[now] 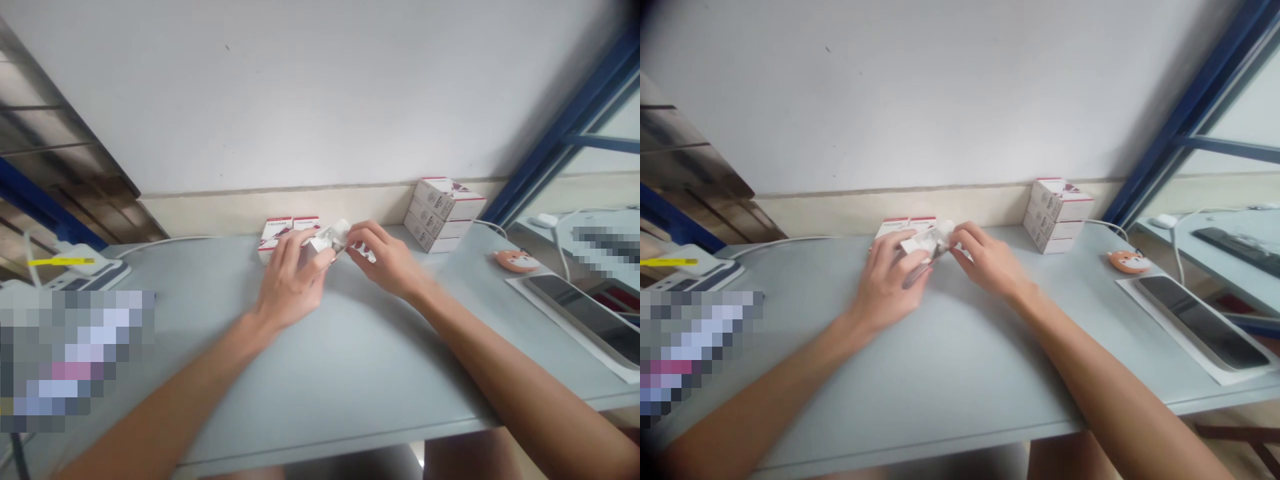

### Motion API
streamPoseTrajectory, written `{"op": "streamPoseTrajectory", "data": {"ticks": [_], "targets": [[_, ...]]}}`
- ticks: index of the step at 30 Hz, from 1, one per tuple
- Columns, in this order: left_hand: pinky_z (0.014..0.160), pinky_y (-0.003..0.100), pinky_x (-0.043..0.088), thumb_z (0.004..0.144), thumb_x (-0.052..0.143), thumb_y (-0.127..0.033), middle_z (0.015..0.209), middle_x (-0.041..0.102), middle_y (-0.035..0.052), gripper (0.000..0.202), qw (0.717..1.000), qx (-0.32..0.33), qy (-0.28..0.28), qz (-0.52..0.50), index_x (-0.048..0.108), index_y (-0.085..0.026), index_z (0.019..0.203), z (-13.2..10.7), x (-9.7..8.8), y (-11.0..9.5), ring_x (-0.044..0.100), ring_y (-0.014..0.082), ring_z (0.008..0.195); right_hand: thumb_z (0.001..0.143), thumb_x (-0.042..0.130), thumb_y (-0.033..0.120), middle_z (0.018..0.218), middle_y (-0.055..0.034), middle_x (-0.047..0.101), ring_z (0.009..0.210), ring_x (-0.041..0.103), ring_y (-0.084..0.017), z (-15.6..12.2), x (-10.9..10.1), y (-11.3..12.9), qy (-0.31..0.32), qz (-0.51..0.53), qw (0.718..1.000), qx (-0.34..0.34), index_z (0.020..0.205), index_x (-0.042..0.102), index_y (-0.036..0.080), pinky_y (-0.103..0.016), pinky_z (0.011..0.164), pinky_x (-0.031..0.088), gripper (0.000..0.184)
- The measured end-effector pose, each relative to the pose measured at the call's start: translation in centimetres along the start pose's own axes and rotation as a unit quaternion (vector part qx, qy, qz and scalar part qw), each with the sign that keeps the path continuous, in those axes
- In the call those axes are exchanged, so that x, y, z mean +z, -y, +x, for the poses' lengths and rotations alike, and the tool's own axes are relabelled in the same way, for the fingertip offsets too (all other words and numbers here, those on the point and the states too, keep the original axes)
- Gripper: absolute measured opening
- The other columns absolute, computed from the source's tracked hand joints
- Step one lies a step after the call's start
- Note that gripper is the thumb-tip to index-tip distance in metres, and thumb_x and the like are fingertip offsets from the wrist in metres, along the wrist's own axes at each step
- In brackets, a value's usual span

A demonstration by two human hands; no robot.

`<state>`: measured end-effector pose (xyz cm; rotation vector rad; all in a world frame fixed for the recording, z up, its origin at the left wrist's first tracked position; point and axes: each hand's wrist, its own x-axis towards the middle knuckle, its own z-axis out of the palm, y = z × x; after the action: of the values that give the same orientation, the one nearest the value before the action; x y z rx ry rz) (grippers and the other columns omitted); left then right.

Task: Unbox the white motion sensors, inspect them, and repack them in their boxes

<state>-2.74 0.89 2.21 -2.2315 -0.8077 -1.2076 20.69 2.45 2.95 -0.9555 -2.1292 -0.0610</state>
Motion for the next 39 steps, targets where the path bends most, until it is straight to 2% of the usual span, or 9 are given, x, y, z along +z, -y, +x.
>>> {"op": "streamPoseTrajectory", "data": {"ticks": [2, 6, 8, 12, 18, 25, 30, 33, 39], "targets": [[0.101, 0.053, 0.056, 0.086, 0.074, -0.005, 0.137, 0.058, 0.0141, 0.05, 1.0, 0.005, -0.004, 0.004, 0.055, -0.03, 0.125, 0.0, 0.0, 0.0, 0.061, 0.0325, 0.123, 0.107, 0.058, 0.026, 0.123, -0.007, 0.07, 0.088, 0.071, -0.018, 0.0, -0.1, 0.0, -0.001, 0.008, 1.0, 0.01, 0.121, 0.061, 0.027, -0.032, 0.068, 0.053, 0.014], [0.103, 0.054, 0.057, 0.087, 0.073, -0.005, 0.136, 0.058, 0.0148, 0.049, 1.0, 0.015, -0.009, 0.003, 0.056, -0.029, 0.125, 0.1, 0.0, -0.1, 0.06, 0.0327, 0.125, 0.104, 0.058, 0.024, 0.124, -0.0085, 0.066, 0.087, 0.069, -0.019, -0.1, 0.1, 0.1, 0.008, 0.002, 1.0, 0.007, 0.139, 0.059, 0.03, -0.033, 0.067, 0.054, 0.035], [0.103, 0.054, 0.056, 0.087, 0.072, -0.004, 0.137, 0.059, 0.0149, 0.049, 1.0, 0.019, -0.007, 0.002, 0.056, -0.029, 0.126, 0.1, 0.0, -0.2, 0.06, 0.0329, 0.127, 0.102, 0.057, 0.022, 0.123, -0.0096, 0.063, 0.088, 0.068, -0.02, -0.2, 0.2, 0.1, 0.016, 0.003, 1.0, -0.004, 0.14, 0.061, 0.03, -0.034, 0.067, 0.054, 0.039], [0.103, 0.053, 0.056, 0.087, 0.07, -0.004, 0.137, 0.06, 0.0139, 0.049, 1.0, 0.017, -0.003, 0.001, 0.057, -0.03, 0.126, 0.1, 0.0, -0.3, 0.061, 0.0321, 0.126, 0.099, 0.058, 0.021, 0.118, -0.0087, 0.06, 0.084, 0.065, -0.019, -0.1, 0.1, 0.1, 0.035, 0.018, 0.999, 0.004, 0.135, 0.064, 0.028, -0.034, 0.067, 0.053, 0.037], [0.104, 0.052, 0.056, 0.084, 0.069, 0.0, 0.137, 0.061, 0.0132, 0.052, 0.999, 0.037, 0.003, -0.015, 0.059, -0.031, 0.125, 0.0, 0.0, -0.4, 0.06, 0.0321, 0.129, 0.091, 0.061, 0.02, 0.119, -0.0082, 0.058, 0.079, 0.06, -0.018, 0.1, -0.7, 0.3, 0.078, 0.055, 0.995, 0.02, 0.126, 0.058, 0.025, -0.035, 0.069, 0.051, 0.035], [0.101, 0.051, 0.059, 0.084, 0.068, 0.0, 0.135, 0.061, 0.0141, 0.05, 0.999, 0.042, 0.013, -0.007, 0.056, -0.029, 0.123, 0.0, -0.2, -0.5, 0.061, 0.0318, 0.127, 0.09, 0.064, 0.021, 0.103, -0.0029, 0.058, 0.079, 0.057, -0.018, 0.3, -1.6, 0.0, 0.096, 0.142, 0.984, 0.037, 0.11, 0.054, 0.024, -0.035, 0.074, 0.049, 0.023], [0.103, 0.051, 0.058, 0.085, 0.068, -0.001, 0.136, 0.06, 0.0132, 0.05, 0.999, 0.04, 0.018, -0.008, 0.056, -0.03, 0.123, 0.1, -0.2, -0.4, 0.06, 0.0312, 0.128, 0.098, 0.06, 0.024, 0.095, -0.0022, 0.059, 0.078, 0.056, -0.016, 0.6, -1.6, 0.0, 0.081, 0.208, 0.973, 0.056, 0.096, 0.06, 0.022, -0.033, 0.074, 0.048, 0.003], [0.104, 0.052, 0.057, 0.085, 0.068, -0.001, 0.136, 0.061, 0.0138, 0.049, 0.999, 0.033, 0.011, -0.017, 0.057, -0.03, 0.123, 0.2, -0.2, -0.3, 0.06, 0.0314, 0.128, 0.102, 0.06, 0.026, 0.089, -0.0023, 0.061, 0.077, 0.057, -0.016, 0.8, -1.3, 0.1, 0.059, 0.214, 0.973, 0.068, 0.089, 0.063, 0.021, -0.032, 0.072, 0.047, 0.014], [0.103, 0.05, 0.058, 0.088, 0.069, -0.003, 0.135, 0.06, 0.0133, 0.045, 0.999, 0.031, 0.018, -0.006, 0.056, -0.029, 0.122, 0.4, -0.4, -0.5, 0.06, 0.0305, 0.127, 0.1, 0.058, 0.02, 0.091, -0.0024, 0.063, 0.078, 0.058, -0.017, 0.7, -1.2, 0.0, 0.063, 0.183, 0.979, 0.062, 0.099, 0.067, 0.022, -0.032, 0.073, 0.047, 0.009]]}}
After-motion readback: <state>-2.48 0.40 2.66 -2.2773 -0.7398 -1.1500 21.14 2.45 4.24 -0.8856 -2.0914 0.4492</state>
